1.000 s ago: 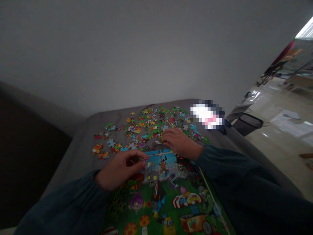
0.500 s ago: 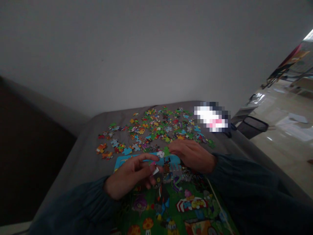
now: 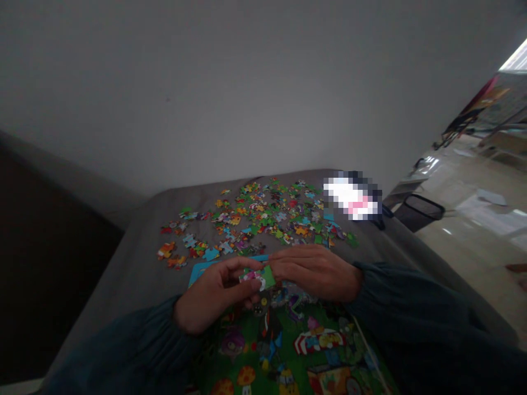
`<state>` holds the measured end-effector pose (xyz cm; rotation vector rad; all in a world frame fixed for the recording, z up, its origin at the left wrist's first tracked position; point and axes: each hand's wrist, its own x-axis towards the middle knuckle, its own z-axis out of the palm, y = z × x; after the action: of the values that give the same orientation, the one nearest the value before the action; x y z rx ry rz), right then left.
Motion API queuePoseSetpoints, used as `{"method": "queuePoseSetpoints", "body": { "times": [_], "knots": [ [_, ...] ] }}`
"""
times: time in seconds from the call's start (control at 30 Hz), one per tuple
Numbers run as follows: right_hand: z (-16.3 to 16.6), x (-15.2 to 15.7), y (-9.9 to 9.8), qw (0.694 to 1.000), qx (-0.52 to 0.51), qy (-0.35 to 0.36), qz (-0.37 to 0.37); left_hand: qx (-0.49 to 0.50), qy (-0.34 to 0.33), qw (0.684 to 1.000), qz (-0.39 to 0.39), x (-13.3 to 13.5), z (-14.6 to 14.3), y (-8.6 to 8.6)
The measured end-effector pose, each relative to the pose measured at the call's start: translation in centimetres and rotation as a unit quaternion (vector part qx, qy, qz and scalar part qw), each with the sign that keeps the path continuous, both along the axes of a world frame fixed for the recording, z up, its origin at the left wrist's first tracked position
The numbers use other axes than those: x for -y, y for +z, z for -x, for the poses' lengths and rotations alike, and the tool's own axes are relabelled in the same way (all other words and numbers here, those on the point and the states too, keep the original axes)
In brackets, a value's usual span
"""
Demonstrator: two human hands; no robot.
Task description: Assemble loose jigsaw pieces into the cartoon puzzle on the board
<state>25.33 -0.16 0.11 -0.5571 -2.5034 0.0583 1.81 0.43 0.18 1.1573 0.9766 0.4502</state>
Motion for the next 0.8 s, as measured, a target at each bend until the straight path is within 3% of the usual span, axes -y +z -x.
{"method": "queuePoseSetpoints", "body": {
  "times": [0.3, 0.37, 0.43, 0.57, 0.67, 0.8],
  "knots": [
    [-0.1, 0.0, 0.3, 0.998, 0.015, -0.005, -0.06, -0.046, 0.016, 0.998, -0.035, -0.1, 0.0, 0.5],
    [-1.3, -0.5, 0.6, 0.995, -0.031, -0.058, -0.075, -0.059, 0.032, 0.997, -0.047, -0.3, 0.2, 0.6],
    [-3.3, -1.5, 0.9, 0.979, -0.113, -0.155, -0.066, -0.087, 0.062, 0.991, -0.076, -0.7, 0.7, 0.7],
    [-8.3, -4.0, 0.9, 0.89, -0.303, -0.34, -0.016, -0.122, 0.089, 0.978, -0.143, -1.5, 2.1, 0.6],
    [-10.8, -5.3, 0.6, 0.853, -0.349, -0.388, 0.006, -0.125, 0.091, 0.978, -0.139, -2.1, 2.9, 0.4],
    [-11.5, -5.5, 0.6, 0.861, -0.312, -0.402, 0.006, -0.15, 0.075, 0.975, -0.144, -2.4, 3.4, 0.3]
  ]
}}
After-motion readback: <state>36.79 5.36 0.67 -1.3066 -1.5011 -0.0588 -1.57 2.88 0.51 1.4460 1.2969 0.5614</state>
